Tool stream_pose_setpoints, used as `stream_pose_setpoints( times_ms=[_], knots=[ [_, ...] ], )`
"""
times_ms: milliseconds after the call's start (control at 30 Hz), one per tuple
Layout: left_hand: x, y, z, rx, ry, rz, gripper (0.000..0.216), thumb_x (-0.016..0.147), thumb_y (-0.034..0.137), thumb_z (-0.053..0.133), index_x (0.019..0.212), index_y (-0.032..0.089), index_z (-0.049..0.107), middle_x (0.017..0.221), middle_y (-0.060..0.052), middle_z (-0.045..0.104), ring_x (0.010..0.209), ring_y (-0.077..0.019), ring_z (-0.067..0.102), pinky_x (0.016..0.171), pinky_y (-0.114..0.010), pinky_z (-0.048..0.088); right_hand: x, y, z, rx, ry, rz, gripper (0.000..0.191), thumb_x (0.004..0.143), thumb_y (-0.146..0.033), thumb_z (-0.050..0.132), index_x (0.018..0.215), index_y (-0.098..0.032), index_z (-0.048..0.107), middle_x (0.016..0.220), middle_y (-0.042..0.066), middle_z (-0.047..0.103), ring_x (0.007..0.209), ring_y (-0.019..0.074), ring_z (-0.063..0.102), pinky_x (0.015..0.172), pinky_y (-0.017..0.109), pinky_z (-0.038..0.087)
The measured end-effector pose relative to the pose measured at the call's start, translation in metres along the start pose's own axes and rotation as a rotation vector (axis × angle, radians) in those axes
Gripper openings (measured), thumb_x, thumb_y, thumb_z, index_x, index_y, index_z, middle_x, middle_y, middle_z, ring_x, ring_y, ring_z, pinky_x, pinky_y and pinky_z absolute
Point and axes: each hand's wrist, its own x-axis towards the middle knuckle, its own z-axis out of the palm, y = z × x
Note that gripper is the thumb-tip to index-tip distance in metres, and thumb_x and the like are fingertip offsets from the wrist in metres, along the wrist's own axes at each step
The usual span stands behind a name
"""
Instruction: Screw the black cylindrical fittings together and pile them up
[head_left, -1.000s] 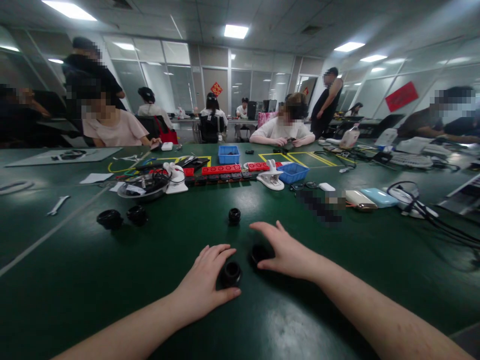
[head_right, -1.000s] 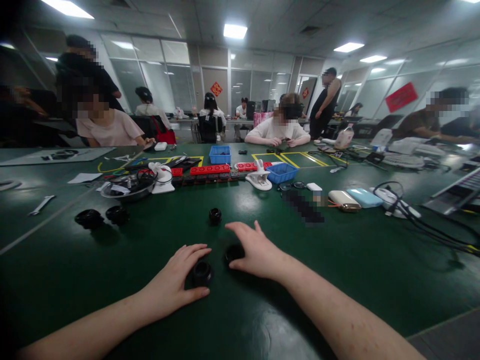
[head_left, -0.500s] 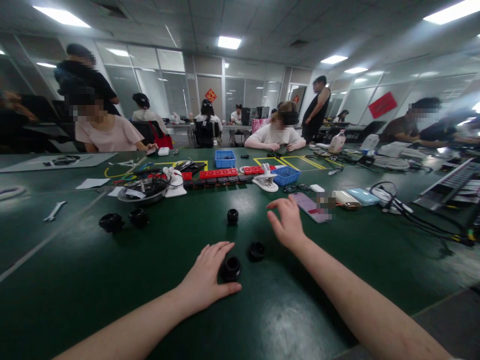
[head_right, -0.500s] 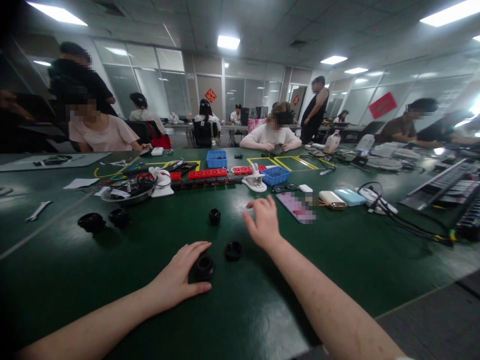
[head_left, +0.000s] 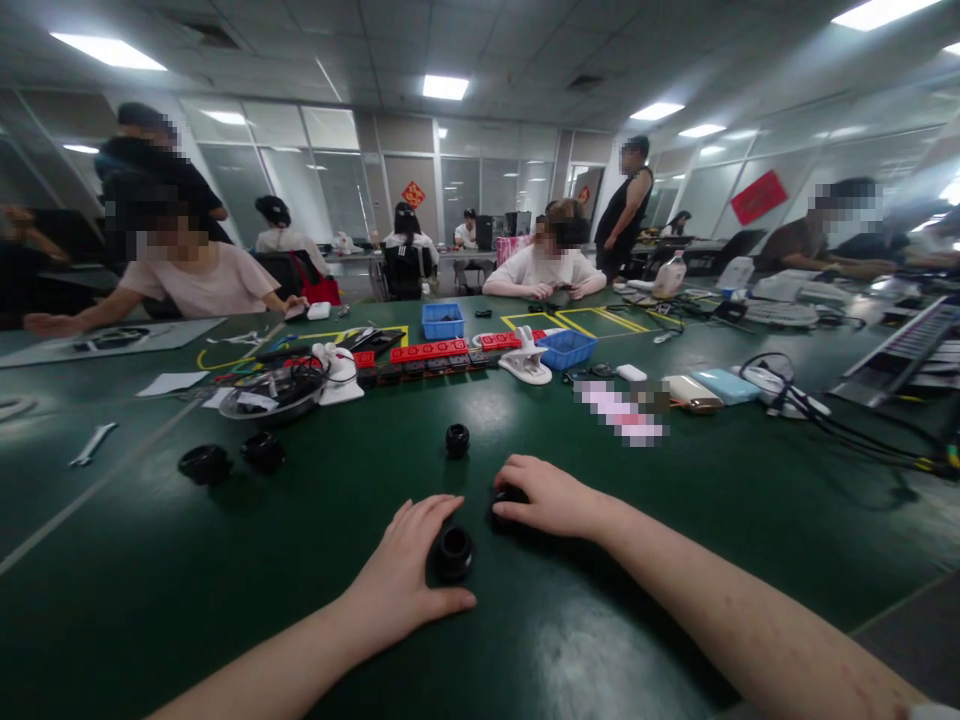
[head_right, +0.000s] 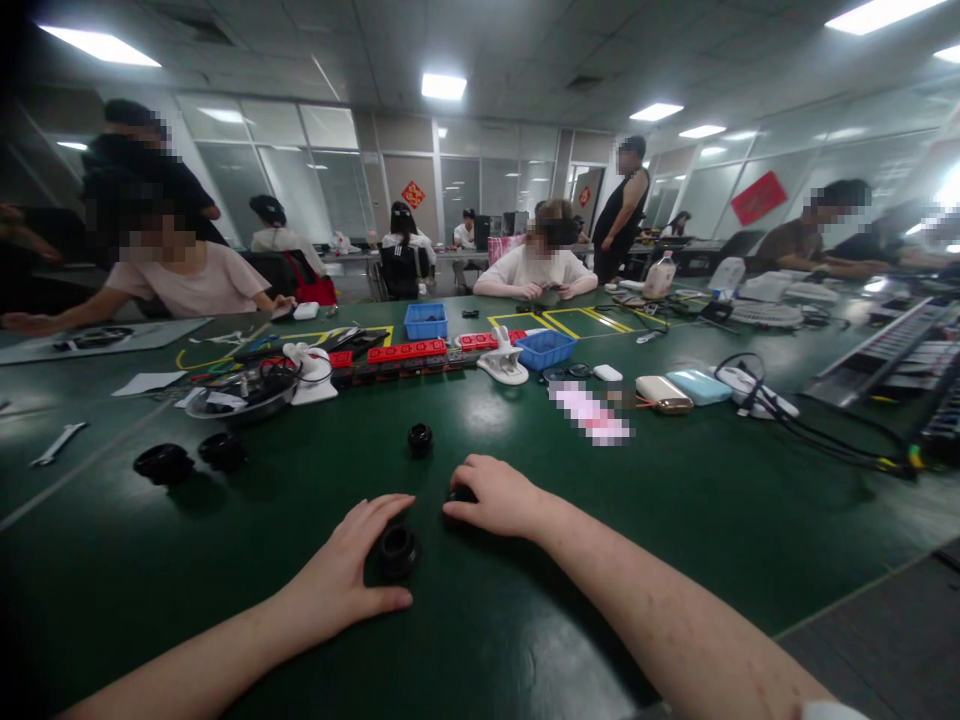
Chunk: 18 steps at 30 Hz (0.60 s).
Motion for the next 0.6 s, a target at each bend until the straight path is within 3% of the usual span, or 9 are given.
stream_pose_setpoints(
  times_ms=[100, 267, 367, 433, 600],
  knots=[
    [0.001, -0.003, 0.003, -0.009, 0.017, -0.008, 0.085, 0.060, 0.047, 0.073, 0.132, 0.025, 0.033, 0.138, -0.010, 0.037, 0.128, -0.0353, 0.028, 0.104, -0.059, 0.018, 0.001, -0.003, 0.003, -0.013, -0.094, -0.006, 0.015, 0.081, -0.025, 0.052, 0.088, -0.015, 0.061, 0.088, 0.006, 0.057, 0.079, 0.0168, 0.055, 0.072, 0.028, 0.042],
    [0.000, -0.007, 0.005, -0.013, 0.037, 0.008, 0.086, 0.060, 0.048, 0.072, 0.133, 0.028, 0.030, 0.137, -0.008, 0.038, 0.127, -0.0353, 0.030, 0.104, -0.060, 0.016, 0.001, -0.008, 0.000, -0.032, -0.155, -0.015, 0.023, 0.088, -0.023, 0.038, 0.091, -0.015, 0.060, 0.088, 0.007, 0.058, 0.082, 0.0174, 0.055, 0.075, 0.030, 0.041],
    [0.000, -0.006, 0.003, 0.045, 0.085, 0.042, 0.089, 0.058, 0.056, 0.070, 0.133, 0.027, 0.030, 0.135, -0.009, 0.040, 0.126, -0.0353, 0.031, 0.104, -0.062, 0.005, -0.001, -0.012, -0.003, -0.034, -0.176, -0.015, 0.033, 0.085, -0.044, 0.044, 0.093, -0.016, 0.059, 0.088, 0.008, 0.059, 0.082, 0.0202, 0.055, 0.071, 0.032, 0.042],
    [-0.001, -0.004, 0.001, 0.087, 0.122, 0.060, 0.090, 0.057, 0.061, 0.068, 0.132, 0.026, 0.032, 0.133, -0.010, 0.042, 0.125, -0.0354, 0.033, 0.104, -0.062, 0.000, -0.002, -0.013, -0.005, -0.041, -0.195, -0.011, 0.044, 0.076, -0.056, 0.052, 0.093, -0.016, 0.058, 0.088, 0.008, 0.059, 0.080, 0.0219, 0.055, 0.068, 0.032, 0.042],
    [-0.002, -0.002, -0.002, 0.110, 0.155, 0.064, 0.090, 0.056, 0.057, 0.071, 0.131, 0.026, 0.032, 0.129, -0.009, 0.046, 0.122, -0.0336, 0.038, 0.105, -0.061, 0.001, -0.006, -0.015, -0.008, -0.051, -0.248, -0.024, 0.045, 0.068, -0.051, 0.063, 0.095, -0.017, 0.057, 0.090, 0.006, 0.058, 0.080, 0.0210, 0.055, 0.067, 0.031, 0.042]
  ],
)
